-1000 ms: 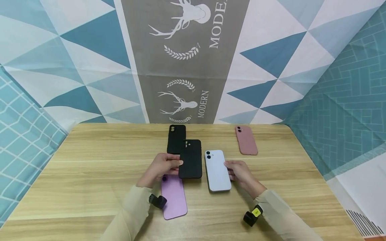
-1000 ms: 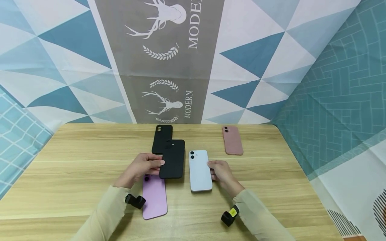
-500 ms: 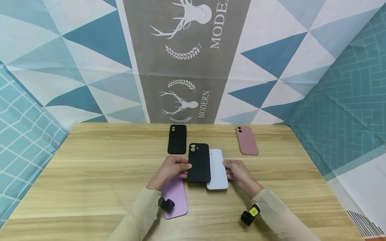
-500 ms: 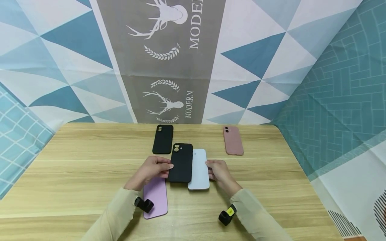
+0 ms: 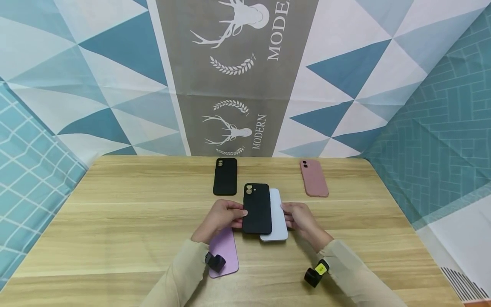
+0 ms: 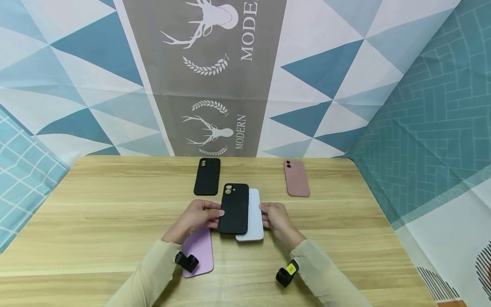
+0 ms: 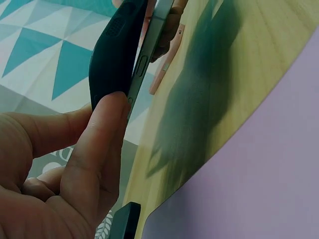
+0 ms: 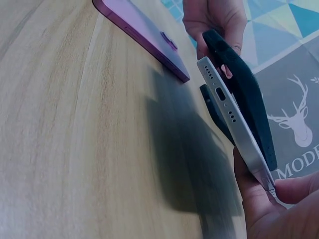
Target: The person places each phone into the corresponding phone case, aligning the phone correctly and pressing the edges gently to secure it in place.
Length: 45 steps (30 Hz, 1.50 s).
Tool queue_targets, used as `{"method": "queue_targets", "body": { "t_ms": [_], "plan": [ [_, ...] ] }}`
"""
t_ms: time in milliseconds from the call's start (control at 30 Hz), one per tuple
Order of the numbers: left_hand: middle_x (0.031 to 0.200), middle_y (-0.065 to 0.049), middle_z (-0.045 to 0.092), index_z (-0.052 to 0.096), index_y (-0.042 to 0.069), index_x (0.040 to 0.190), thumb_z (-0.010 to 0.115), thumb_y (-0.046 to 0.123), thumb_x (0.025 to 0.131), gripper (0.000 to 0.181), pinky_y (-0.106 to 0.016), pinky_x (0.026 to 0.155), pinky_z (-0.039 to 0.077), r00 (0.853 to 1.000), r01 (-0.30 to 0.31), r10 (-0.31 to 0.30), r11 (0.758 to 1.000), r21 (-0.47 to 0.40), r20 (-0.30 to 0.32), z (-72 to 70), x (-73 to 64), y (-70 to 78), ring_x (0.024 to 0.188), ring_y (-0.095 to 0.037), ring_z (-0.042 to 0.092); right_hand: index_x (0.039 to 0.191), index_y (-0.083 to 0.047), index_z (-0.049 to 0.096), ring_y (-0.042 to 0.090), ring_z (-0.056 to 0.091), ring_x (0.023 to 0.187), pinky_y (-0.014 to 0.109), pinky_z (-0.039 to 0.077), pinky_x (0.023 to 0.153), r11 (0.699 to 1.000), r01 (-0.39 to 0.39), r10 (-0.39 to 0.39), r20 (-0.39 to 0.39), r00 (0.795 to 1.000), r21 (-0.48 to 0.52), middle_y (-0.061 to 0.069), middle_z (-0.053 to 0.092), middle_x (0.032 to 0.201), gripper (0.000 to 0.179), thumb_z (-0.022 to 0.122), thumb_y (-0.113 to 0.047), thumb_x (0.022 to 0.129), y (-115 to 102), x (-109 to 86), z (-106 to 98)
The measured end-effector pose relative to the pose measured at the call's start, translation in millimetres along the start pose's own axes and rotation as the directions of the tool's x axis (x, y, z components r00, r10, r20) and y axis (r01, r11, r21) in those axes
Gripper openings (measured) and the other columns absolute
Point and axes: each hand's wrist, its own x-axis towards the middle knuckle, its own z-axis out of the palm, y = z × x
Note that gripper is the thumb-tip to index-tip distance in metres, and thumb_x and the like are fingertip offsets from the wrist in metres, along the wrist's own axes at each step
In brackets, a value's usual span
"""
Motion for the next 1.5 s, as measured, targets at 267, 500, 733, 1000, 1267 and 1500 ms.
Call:
{"method": "queue_targets", "body": {
  "t_ms": [267, 500, 733, 1000, 1267, 1500],
  "plan": [
    [0.07, -0.008, 0.062, 0.061, -0.011, 0.109, 0.065, 0.001, 0.084, 0.028, -0.029, 0.057, 0.058, 1.0, -0.014, 0.014, 1.0, -0.01, 0.008, 4.7, -4.0, 2.8, 0.056, -0.011, 0.059, 0.123, 0.016, 0.043, 0.004, 0.062, 0.067, 0.02, 0.054, 0.062, 1.0, 0.014, -0.015, 0.027, 1.0, 0.025, -0.003, 0.066, 0.072, 0.035, 0.044, -0.006, 0.096, 0, -1.0, 2],
    [0.068, -0.007, 0.061, 0.062, -0.011, 0.108, 0.065, 0.001, 0.084, 0.027, -0.028, 0.057, 0.058, 0.999, -0.015, 0.015, 1.0, -0.004, 0.032, 6.9, -4.6, 2.9, 0.055, -0.01, 0.059, 0.124, 0.017, 0.043, 0.005, 0.063, 0.068, 0.021, 0.055, 0.062, 0.999, 0.015, -0.016, 0.029, 0.999, 0.05, -0.003, 0.066, 0.072, 0.036, 0.044, -0.005, 0.096, 1, -1.0, 3],
    [0.069, -0.006, 0.061, 0.061, -0.01, 0.108, 0.065, 0.003, 0.085, 0.027, -0.028, 0.058, 0.058, 0.999, -0.001, 0.001, 1.0, -0.004, 0.049, 10.2, -3.3, -1.0, 0.056, -0.009, 0.059, 0.124, 0.017, 0.043, 0.005, 0.064, 0.068, 0.022, 0.055, 0.063, 0.999, 0.014, -0.017, 0.045, 0.999, 0.051, -0.003, 0.067, 0.072, 0.037, 0.043, -0.005, 0.095, 2, -0.7, 5],
    [0.071, -0.007, 0.063, 0.061, -0.01, 0.109, 0.065, 0.004, 0.085, 0.028, -0.029, 0.058, 0.059, 0.997, -0.011, 0.01, 1.0, 0.008, 0.079, 13.1, -4.5, -2.3, 0.057, -0.01, 0.06, 0.122, 0.015, 0.046, 0.005, 0.063, 0.067, 0.022, 0.055, 0.063, 0.999, 0.003, -0.004, 0.04, 0.999, 0.048, -0.005, 0.066, 0.071, 0.033, 0.041, -0.006, 0.096, 3, 0.1, 6],
    [0.082, -0.011, 0.066, 0.056, -0.011, 0.116, 0.062, 0.008, 0.088, 0.034, -0.032, 0.061, 0.059, 0.992, -0.009, 0.012, 1.0, -0.025, 0.129, 16.7, -4.8, -3.3, 0.061, -0.011, 0.062, 0.12, 0.012, 0.048, 0.004, 0.064, 0.067, 0.02, 0.056, 0.062, 0.996, 0.001, -0.005, 0.044, 0.999, 0.091, -0.006, 0.067, 0.071, 0.031, 0.04, -0.007, 0.097, 4, -1.1, 6],
    [0.08, -0.01, 0.064, 0.054, -0.01, 0.118, 0.059, 0.008, 0.089, 0.035, -0.033, 0.061, 0.059, 0.987, -0.013, 0.022, 0.998, -0.059, 0.16, 18.5, -4.9, -3.3, 0.061, -0.012, 0.062, 0.121, 0.011, 0.046, 0.003, 0.064, 0.069, 0.02, 0.055, 0.064, 0.991, 0.0, -0.007, 0.051, 0.999, 0.134, -0.007, 0.067, 0.071, 0.03, 0.039, -0.007, 0.098, 4, 0.1, 6]
  ]
}}
